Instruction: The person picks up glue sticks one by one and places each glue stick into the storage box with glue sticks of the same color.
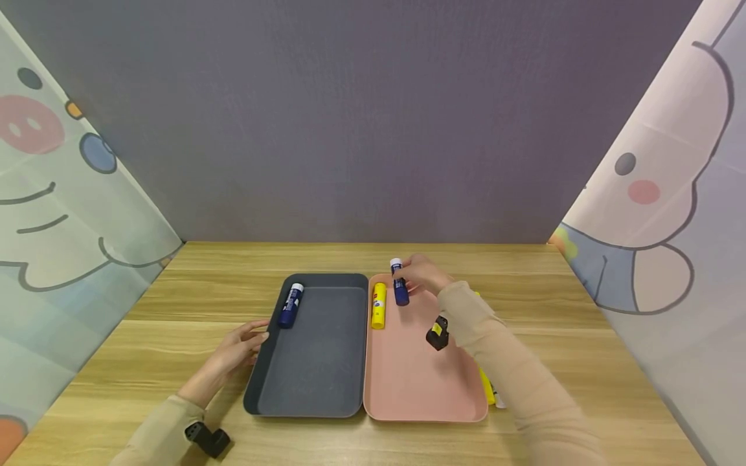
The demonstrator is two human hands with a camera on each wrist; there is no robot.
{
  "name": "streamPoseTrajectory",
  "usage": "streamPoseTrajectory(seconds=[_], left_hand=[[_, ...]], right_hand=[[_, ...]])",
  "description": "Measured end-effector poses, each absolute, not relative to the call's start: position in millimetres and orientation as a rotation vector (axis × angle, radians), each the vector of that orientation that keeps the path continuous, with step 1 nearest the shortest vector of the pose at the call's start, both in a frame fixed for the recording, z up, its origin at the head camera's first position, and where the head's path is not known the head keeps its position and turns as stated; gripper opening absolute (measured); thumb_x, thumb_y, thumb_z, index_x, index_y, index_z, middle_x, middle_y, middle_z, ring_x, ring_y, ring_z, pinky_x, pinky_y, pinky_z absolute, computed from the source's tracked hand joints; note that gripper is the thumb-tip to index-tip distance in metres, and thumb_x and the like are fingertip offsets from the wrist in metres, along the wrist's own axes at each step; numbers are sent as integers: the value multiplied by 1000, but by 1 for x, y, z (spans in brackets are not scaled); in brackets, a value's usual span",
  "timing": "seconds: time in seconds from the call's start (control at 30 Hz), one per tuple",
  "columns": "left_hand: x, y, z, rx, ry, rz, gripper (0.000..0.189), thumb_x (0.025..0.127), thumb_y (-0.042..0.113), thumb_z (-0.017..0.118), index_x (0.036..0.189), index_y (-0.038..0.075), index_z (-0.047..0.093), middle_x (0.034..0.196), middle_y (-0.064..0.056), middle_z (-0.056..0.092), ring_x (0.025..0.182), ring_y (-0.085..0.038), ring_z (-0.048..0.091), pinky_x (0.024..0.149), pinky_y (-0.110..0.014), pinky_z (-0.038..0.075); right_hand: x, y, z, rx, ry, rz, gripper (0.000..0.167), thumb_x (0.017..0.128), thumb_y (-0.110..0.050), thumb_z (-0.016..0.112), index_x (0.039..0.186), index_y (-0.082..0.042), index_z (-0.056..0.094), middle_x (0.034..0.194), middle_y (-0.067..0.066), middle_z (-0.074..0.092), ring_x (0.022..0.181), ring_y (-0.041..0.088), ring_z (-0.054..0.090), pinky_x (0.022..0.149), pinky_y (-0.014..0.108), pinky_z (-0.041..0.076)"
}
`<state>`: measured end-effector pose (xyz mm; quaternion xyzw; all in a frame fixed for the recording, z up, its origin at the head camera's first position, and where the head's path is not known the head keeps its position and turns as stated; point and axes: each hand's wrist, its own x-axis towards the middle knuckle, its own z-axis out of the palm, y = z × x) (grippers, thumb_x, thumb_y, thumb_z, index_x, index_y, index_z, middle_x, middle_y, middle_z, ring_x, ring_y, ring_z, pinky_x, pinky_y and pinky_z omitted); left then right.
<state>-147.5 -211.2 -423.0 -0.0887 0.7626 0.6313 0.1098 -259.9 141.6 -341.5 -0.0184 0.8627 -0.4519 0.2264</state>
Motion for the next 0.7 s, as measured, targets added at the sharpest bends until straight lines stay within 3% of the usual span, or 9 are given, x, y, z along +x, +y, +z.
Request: streamPoseTrajectory(seconds=[0.47, 0.7], left_hand=[[-148, -214, -427, -218, 2249, 1857, 47, 89, 14, 51, 129, -5, 36, 104, -17, 49, 72, -11, 58, 61, -28, 49], [-148, -214, -428, -218, 2245, 1871, 47, 89, 15, 52, 128, -5, 37, 104, -16, 49, 72, -11, 57, 61, -28, 49]], right_hand=[[-263, 101, -348, -31, 2299, -1307, 41, 86, -12, 54, 122, 7, 45, 116, 25, 51, 100, 35, 54, 80, 42, 47], [-261, 82, -351, -49, 2275, -1326, 32, 86, -11, 55, 114, 6, 52, 114, 22, 53, 98, 34, 55, 80, 44, 46]])
